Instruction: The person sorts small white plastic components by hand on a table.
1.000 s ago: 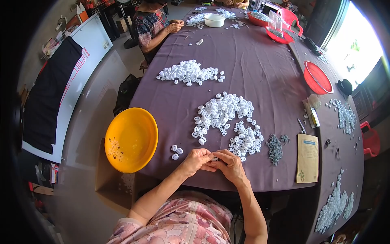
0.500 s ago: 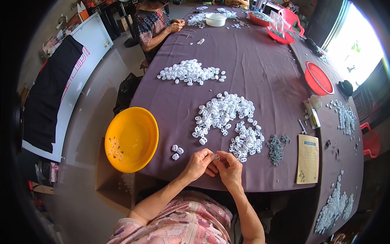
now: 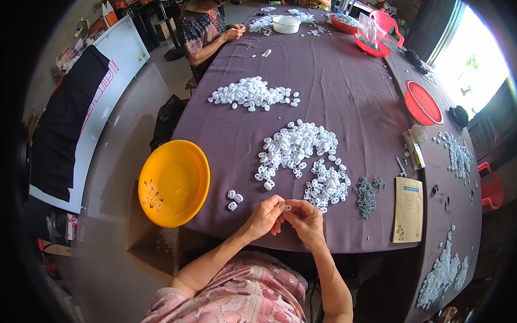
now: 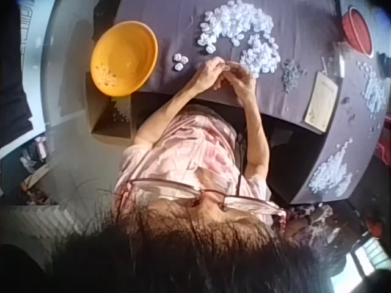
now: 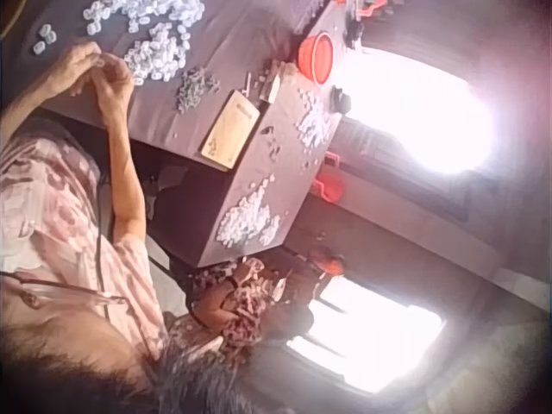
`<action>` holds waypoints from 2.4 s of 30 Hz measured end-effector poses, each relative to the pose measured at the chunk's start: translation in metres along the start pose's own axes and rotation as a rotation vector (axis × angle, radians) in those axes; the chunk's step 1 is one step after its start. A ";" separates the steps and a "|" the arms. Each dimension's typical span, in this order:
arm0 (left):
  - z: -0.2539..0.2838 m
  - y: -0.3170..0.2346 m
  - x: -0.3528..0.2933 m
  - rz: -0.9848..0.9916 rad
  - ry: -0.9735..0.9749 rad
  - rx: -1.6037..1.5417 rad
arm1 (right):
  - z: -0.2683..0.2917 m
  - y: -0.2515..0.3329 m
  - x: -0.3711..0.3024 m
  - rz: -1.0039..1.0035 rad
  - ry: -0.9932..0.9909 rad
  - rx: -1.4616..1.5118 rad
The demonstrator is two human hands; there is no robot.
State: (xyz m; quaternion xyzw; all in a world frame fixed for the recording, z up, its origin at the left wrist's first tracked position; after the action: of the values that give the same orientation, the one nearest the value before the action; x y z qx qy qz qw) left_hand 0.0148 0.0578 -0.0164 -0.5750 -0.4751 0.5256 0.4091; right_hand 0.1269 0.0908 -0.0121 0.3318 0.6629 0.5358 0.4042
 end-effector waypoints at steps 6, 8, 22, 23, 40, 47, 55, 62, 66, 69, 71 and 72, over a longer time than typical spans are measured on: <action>0.001 -0.002 0.002 0.047 0.019 0.004 | 0.000 -0.003 -0.002 0.067 -0.030 -0.154; 0.001 -0.002 0.002 0.033 0.014 0.039 | -0.002 0.002 -0.005 0.201 -0.046 -0.333; 0.005 0.006 0.003 0.086 0.108 -0.156 | -0.002 0.013 -0.003 0.280 -0.013 -0.419; 0.004 0.006 0.003 0.098 0.116 -0.171 | -0.001 0.011 -0.003 0.252 -0.017 -0.407; 0.008 0.009 0.004 0.121 0.135 -0.312 | -0.013 0.018 -0.003 0.375 0.038 -0.458; 0.008 0.010 0.005 0.140 0.119 -0.302 | -0.011 0.014 -0.002 0.361 0.035 -0.445; 0.011 0.016 0.008 0.193 0.101 -0.372 | -0.015 0.019 -0.001 0.361 0.018 -0.405; 0.009 0.011 0.001 0.179 0.004 -0.393 | -0.013 0.016 -0.001 0.375 0.017 -0.450; 0.008 0.014 0.004 0.181 -0.002 -0.422 | -0.012 0.015 0.000 0.396 -0.016 -0.432; 0.008 0.018 0.007 0.183 -0.028 -0.416 | -0.011 0.013 0.000 0.372 -0.038 -0.413; 0.008 0.018 0.009 0.160 -0.039 -0.380 | -0.013 0.015 -0.001 0.382 -0.038 -0.420; 0.006 0.019 0.008 0.161 -0.036 -0.380 | -0.012 0.015 -0.002 0.381 -0.041 -0.420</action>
State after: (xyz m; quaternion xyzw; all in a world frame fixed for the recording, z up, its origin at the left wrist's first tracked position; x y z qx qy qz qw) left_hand 0.0108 0.0617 -0.0373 -0.6685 -0.5253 0.4679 0.2414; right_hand 0.1172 0.0870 0.0043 0.3702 0.4546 0.7209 0.3696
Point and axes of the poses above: each hand's wrist, its own x-axis towards the middle knuckle, its own z-axis out of the back of the hand, y = z × x, the point moved 6 cm from there along x, towards the middle knuckle, and after that the axes turned 1 degree about -z, right-handed, at the moved point
